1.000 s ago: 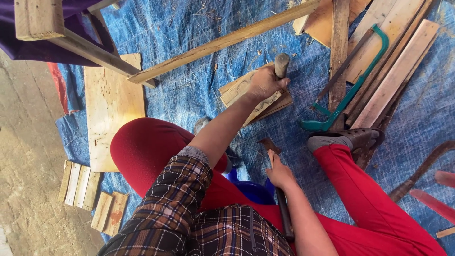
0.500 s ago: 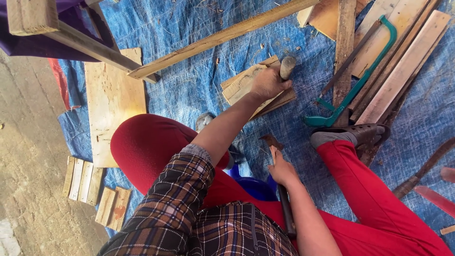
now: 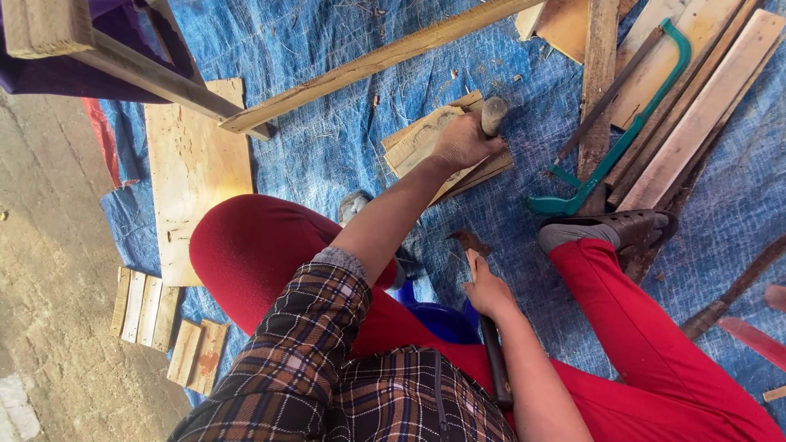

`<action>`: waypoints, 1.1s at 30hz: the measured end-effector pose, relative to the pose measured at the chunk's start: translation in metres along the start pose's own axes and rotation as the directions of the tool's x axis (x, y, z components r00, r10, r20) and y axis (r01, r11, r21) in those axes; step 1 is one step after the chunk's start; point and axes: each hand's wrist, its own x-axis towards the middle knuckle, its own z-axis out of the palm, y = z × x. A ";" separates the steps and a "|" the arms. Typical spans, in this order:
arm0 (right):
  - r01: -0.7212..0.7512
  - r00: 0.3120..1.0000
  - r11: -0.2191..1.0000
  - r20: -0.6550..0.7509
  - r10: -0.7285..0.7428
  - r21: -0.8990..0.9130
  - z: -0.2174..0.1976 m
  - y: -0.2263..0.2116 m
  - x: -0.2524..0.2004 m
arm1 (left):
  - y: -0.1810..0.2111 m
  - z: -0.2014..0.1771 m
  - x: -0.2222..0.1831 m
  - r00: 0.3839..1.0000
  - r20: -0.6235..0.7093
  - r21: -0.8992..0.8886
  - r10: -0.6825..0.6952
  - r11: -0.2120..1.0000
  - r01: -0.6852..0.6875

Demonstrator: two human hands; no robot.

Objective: The person uses a hammer and chisel to notch wood before using a hand saw to cut through a wooden piece.

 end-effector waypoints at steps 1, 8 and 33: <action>0.000 1.000 1.000 0.001 0.000 0.000 -0.001 -0.001 -0.002 | -0.001 0.000 0.001 1.000 0.000 0.000 -0.001 1.000 0.001; 0.003 1.000 1.000 0.009 -0.003 0.001 -0.002 -0.005 -0.005 | -0.002 -0.005 -0.001 1.000 0.013 -0.046 0.007 0.999 -0.007; -0.001 1.000 1.000 0.015 0.001 0.001 -0.003 -0.008 -0.010 | -0.006 0.001 -0.001 0.998 -0.041 -0.010 0.051 0.999 -0.052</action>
